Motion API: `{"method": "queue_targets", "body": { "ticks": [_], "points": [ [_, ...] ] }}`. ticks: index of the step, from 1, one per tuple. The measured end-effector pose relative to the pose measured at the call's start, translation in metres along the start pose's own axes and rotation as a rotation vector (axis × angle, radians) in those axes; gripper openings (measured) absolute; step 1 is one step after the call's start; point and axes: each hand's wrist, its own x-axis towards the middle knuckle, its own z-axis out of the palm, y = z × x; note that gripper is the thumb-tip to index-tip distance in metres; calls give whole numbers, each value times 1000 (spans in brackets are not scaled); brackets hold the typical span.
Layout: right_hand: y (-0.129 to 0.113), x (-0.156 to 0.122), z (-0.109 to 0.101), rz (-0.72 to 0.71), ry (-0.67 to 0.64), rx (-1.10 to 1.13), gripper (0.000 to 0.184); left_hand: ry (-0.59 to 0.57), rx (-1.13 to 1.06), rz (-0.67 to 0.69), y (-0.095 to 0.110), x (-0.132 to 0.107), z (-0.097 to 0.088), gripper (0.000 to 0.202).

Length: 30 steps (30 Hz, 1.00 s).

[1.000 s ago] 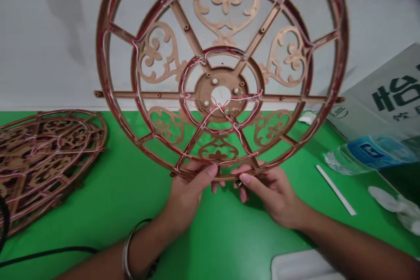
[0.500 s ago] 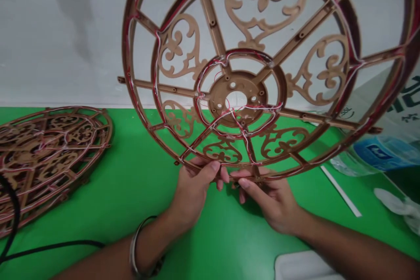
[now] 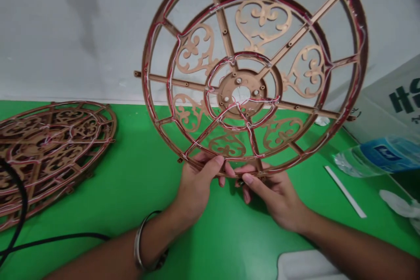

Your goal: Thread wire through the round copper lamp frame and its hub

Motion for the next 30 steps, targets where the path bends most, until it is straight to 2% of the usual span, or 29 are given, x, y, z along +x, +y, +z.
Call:
{"method": "queue_targets", "body": {
  "ticks": [13,20,25,30],
  "points": [
    [-2,4,-4,113,-67,48,33,4,38,0,-1,2,-2,27],
    [-3,4,-1,168,-95,136,31,34,44,-17,-2,1,-4,30],
    [2,14,-10,187,-73,215,37,111,50,24,0,2,-4,31],
    [1,19,-20,179,-84,273,28,131,50,59,3,4,-4,32]
  ]
}}
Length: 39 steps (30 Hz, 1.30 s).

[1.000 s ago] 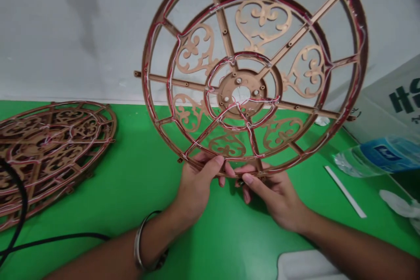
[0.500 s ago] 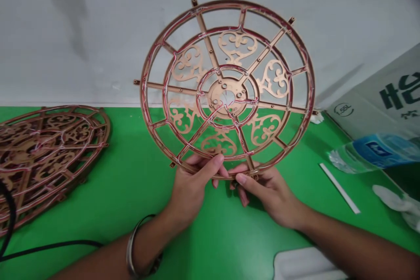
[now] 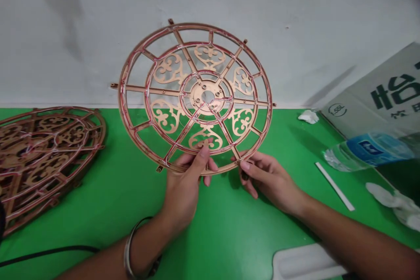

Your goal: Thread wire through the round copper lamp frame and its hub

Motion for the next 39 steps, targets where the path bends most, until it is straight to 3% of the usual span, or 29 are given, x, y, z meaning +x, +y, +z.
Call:
{"method": "queue_targets", "body": {
  "ticks": [4,12,19,25,31,35,39],
  "points": [
    [1,-4,2,-3,-41,44,23,-57,21,17,-3,-4,-3,39],
    [-1,-8,22,12,-201,-15,31,-326,106,-112,-4,-9,3,42],
    [-4,-11,16,58,-187,-164,34,-332,122,-109,-6,-11,-1,53],
    [-8,-20,7,68,-162,-214,32,-296,-7,-94,-10,-7,1,27],
    [-8,-27,4,-310,89,-329,21,-289,-89,-107,-7,-4,3,10],
    [-6,-22,9,-550,258,-526,35,-353,-128,-163,-4,-5,0,21],
    [-6,-18,9,-674,281,-628,30,-414,-176,-195,-6,-5,-1,34]
  ]
}}
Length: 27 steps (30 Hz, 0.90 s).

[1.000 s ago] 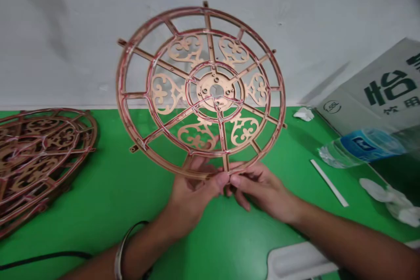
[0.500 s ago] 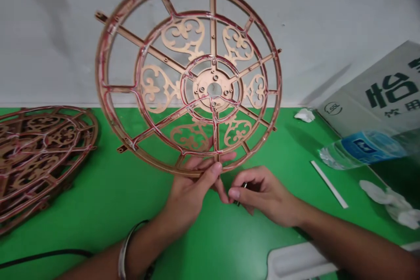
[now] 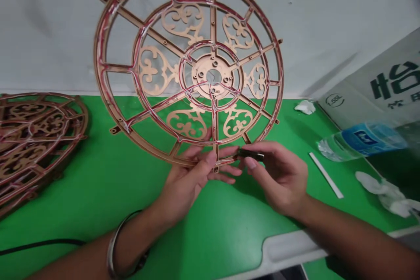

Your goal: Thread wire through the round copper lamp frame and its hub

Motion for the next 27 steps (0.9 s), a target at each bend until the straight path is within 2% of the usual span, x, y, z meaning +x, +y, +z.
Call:
{"method": "queue_targets", "body": {
  "ticks": [4,8,11,16,19,22,27],
  "points": [
    [1,0,-5,-19,-5,-39,30,-39,-73,-15,-4,0,0,35],
    [2,0,-7,-147,-30,-63,35,-45,-96,-24,-4,-1,0,59],
    [1,2,-8,-211,-44,-75,40,-35,-77,-15,-3,-2,1,70],
    [-3,7,-10,-267,-38,-97,40,-37,-33,-21,-1,-2,1,72],
    [-6,9,-9,-307,-27,-107,38,-67,-37,-32,-2,-3,-2,66],
    [-8,9,-5,-364,-3,-117,38,-69,-53,-37,0,-4,-3,47],
    [-8,5,-1,-410,3,-123,39,-81,-111,-17,4,-4,1,31]
  ]
}}
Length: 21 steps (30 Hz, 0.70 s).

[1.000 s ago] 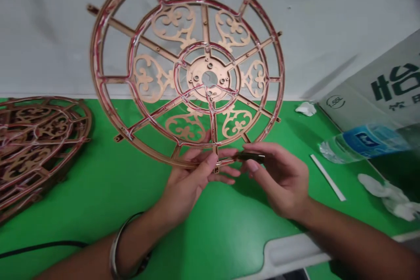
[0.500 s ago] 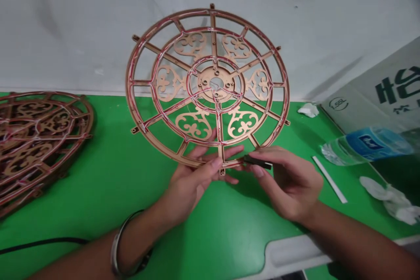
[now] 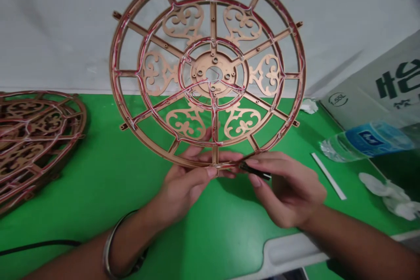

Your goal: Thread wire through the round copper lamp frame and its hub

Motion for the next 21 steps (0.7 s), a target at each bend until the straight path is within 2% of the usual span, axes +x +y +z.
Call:
{"method": "queue_targets", "body": {
  "ticks": [2,6,12,18,21],
  "points": [
    [0,-1,0,-33,8,-13,39,-11,-14,0,0,1,2,26],
    [1,1,-4,-76,16,-49,38,-53,-16,10,-4,1,2,28],
    [-2,7,-10,-94,-67,-89,34,-31,37,36,-7,-2,-4,56],
    [-3,7,-8,-108,-60,-56,41,-7,74,40,-5,-3,-5,30],
    [-3,7,-7,-102,-63,-61,44,-10,70,38,-4,-3,-5,34]
  ]
}}
